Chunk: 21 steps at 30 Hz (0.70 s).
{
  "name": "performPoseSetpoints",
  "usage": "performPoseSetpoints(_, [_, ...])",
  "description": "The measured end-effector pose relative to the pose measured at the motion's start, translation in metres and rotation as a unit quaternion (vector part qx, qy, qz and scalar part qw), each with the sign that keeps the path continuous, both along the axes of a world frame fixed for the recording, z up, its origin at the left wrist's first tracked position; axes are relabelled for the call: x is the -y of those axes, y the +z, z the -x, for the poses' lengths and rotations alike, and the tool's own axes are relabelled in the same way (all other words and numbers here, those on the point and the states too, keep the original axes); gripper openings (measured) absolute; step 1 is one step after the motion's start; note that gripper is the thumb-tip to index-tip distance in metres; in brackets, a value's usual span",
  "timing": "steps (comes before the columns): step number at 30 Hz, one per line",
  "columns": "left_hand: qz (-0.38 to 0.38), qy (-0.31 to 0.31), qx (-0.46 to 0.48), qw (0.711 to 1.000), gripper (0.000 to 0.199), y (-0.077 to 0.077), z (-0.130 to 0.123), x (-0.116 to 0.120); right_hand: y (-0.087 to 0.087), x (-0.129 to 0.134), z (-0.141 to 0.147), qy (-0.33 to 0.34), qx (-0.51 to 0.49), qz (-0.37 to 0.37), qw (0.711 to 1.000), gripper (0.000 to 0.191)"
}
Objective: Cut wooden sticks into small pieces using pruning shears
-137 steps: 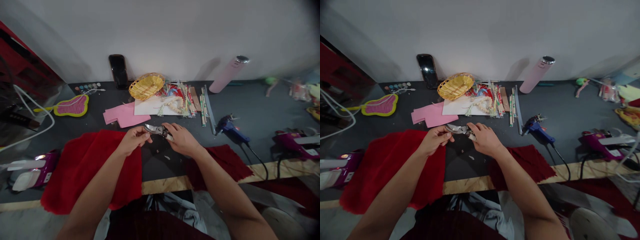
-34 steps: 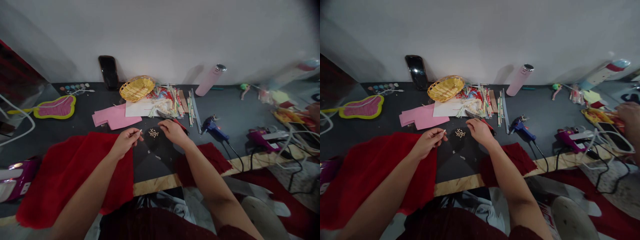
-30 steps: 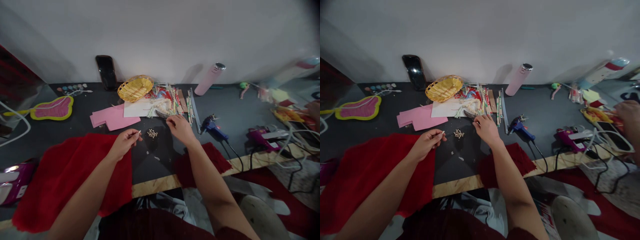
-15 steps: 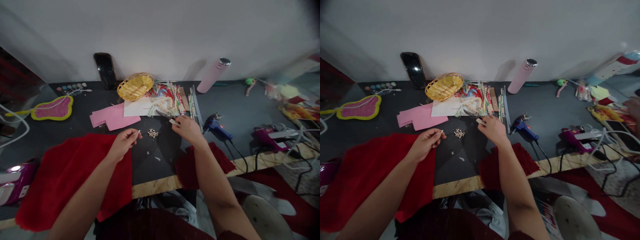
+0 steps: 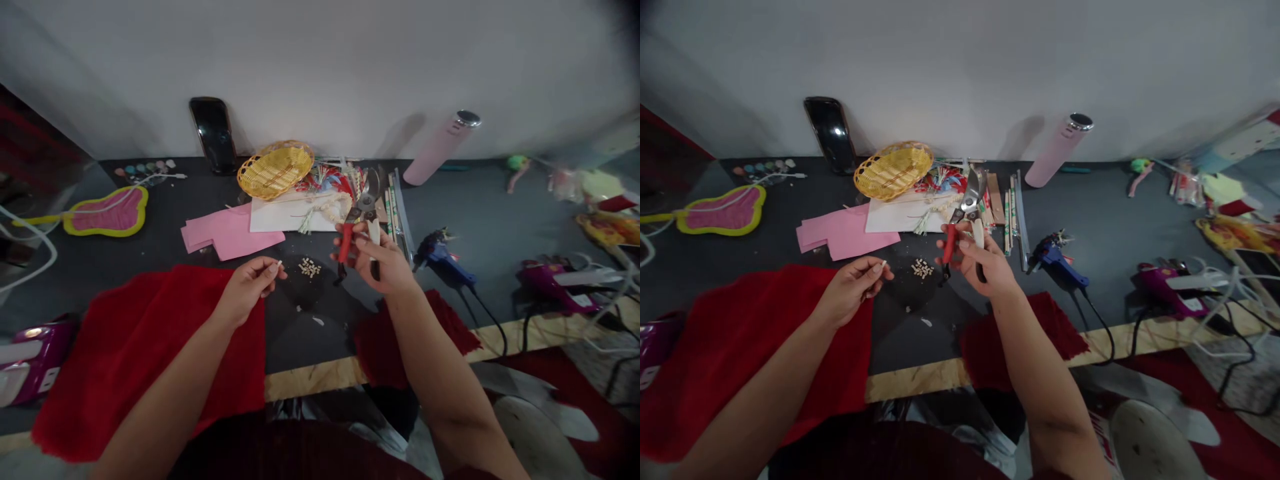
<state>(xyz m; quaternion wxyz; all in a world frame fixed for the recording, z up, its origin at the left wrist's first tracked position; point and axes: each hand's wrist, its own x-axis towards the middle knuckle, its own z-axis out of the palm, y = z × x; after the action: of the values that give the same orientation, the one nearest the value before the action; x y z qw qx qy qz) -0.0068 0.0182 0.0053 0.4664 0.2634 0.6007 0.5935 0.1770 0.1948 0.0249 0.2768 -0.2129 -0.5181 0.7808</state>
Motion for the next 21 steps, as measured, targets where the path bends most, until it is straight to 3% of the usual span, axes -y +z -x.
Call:
performPoseSetpoints(4, [-0.031, 0.022, 0.030, 0.999, 0.022, -0.001, 0.001, 0.001, 0.003, 0.010, 0.000, 0.056, 0.000, -0.009, 0.998, 0.036])
performPoseSetpoints(6, [-0.048, 0.034, 0.049, 0.997, 0.021, 0.000, 0.002, 0.001, 0.004, 0.016, 0.001, 0.061, 0.034, -0.086, 0.994, 0.032])
performPoseSetpoints(8, [-0.064, 0.046, 0.061, 0.995, 0.021, 0.001, 0.001, 0.002, 0.005, 0.023, 0.002, 0.048, 0.097, -0.223, 0.969, 0.029])
performPoseSetpoints(10, [-0.077, 0.061, 0.067, 0.993, 0.021, 0.003, 0.000, 0.002, 0.006, 0.031, 0.003, 0.028, 0.159, -0.381, 0.910, 0.031])
performPoseSetpoints(12, [-0.087, 0.078, 0.072, 0.991, 0.021, 0.005, -0.001, 0.002, 0.005, 0.039, 0.005, 0.028, 0.211, -0.509, 0.834, 0.039])
performPoseSetpoints(16, [-0.111, 0.103, 0.088, 0.985, 0.020, 0.005, -0.001, 0.001, 0.001, 0.048, 0.006, 0.065, 0.309, -0.643, 0.698, 0.048])
performPoseSetpoints(18, [-0.117, 0.113, 0.085, 0.983, 0.020, 0.004, 0.000, 0.001, -0.002, 0.048, 0.007, 0.067, 0.343, -0.670, 0.655, 0.050])
performPoseSetpoints(21, [-0.113, 0.119, 0.071, 0.984, 0.021, 0.002, 0.002, 0.001, -0.004, 0.048, 0.009, 0.073, 0.359, -0.689, 0.626, 0.049])
